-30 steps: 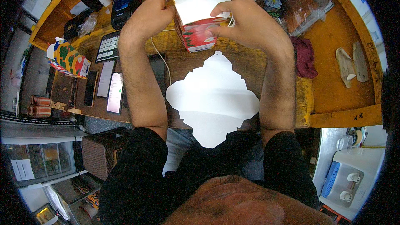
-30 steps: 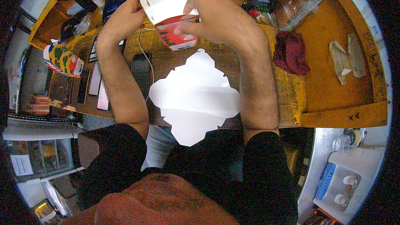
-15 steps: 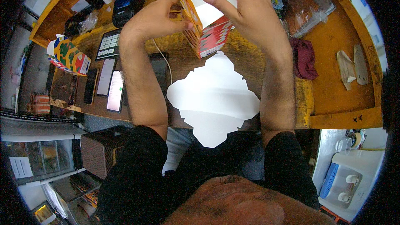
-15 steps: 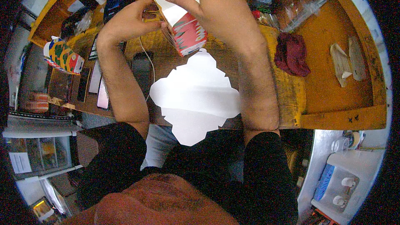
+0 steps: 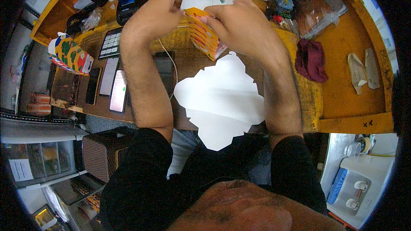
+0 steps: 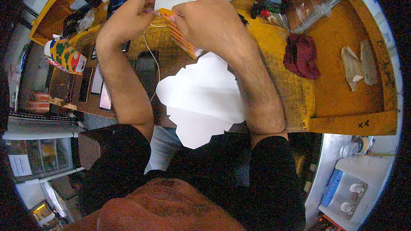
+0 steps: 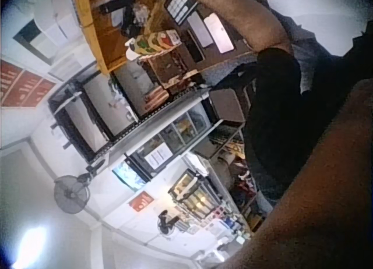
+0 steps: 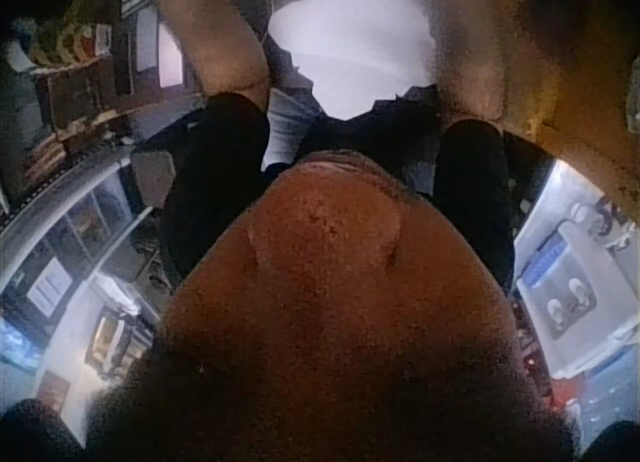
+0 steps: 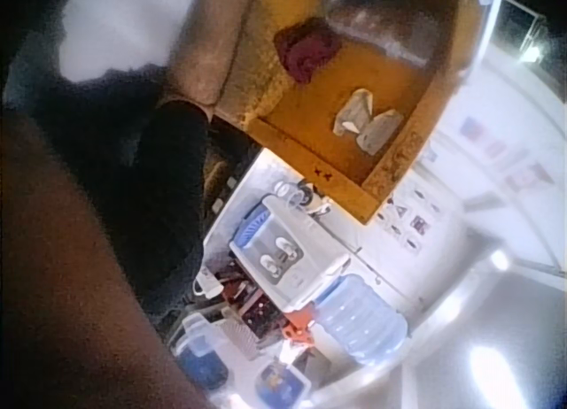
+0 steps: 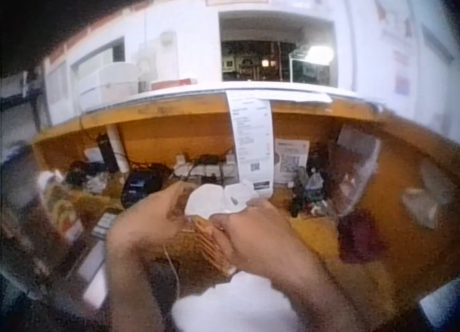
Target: The person folds flat paperboard into small takeaway boxes, tucking flaps and creasing edges to form the container shape. They repeat this process for several identical boxes, stacking the finished units on the counter.
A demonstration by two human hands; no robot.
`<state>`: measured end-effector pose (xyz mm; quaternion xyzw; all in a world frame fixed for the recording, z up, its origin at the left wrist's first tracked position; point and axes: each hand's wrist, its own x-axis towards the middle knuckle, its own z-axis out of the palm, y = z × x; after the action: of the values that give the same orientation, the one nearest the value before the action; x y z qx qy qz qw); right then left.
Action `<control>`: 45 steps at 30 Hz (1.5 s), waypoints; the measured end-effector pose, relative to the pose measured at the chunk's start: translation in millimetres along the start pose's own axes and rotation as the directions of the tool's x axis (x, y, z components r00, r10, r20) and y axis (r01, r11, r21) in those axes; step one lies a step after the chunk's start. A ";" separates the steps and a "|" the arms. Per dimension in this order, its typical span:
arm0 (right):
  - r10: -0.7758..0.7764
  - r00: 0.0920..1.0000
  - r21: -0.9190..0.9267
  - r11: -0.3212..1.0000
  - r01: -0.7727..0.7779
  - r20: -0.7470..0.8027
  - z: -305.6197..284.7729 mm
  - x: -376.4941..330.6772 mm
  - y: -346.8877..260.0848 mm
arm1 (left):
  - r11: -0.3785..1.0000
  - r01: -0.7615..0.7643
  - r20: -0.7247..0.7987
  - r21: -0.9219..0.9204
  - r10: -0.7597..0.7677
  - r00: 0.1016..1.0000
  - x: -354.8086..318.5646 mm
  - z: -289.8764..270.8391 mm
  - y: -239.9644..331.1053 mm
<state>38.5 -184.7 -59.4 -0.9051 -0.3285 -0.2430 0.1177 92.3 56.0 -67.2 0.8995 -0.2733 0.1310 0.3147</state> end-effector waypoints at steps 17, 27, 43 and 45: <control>-0.002 0.988 0.189 0.982 -0.027 0.153 -5.9 -5.6 8.5 | 0.946 0.209 0.136 0.248 -0.247 0.959 14.5 6.1 13.6; 0.332 0.943 0.256 0.915 -0.313 -0.034 -52.0 8.0 -0.3 | 0.995 -0.011 -0.093 0.095 0.020 0.995 24.6 14.5 20.1; 0.342 0.932 0.226 0.923 -0.311 -0.117 -62.1 -12.2 -8.8 | 1.000 -0.021 -0.298 -0.020 0.014 0.954 4.9 4.9 103.6; 0.329 0.933 0.224 0.930 -0.293 -0.147 -79.0 -13.6 -4.3 | 0.991 -0.122 -0.256 -0.061 0.102 0.961 -4.0 8.1 123.5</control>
<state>-2.0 -218.2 1.2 -0.9034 -0.1907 -0.2691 0.2740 18.6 -28.1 -13.9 0.8458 -0.2864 0.2514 0.3732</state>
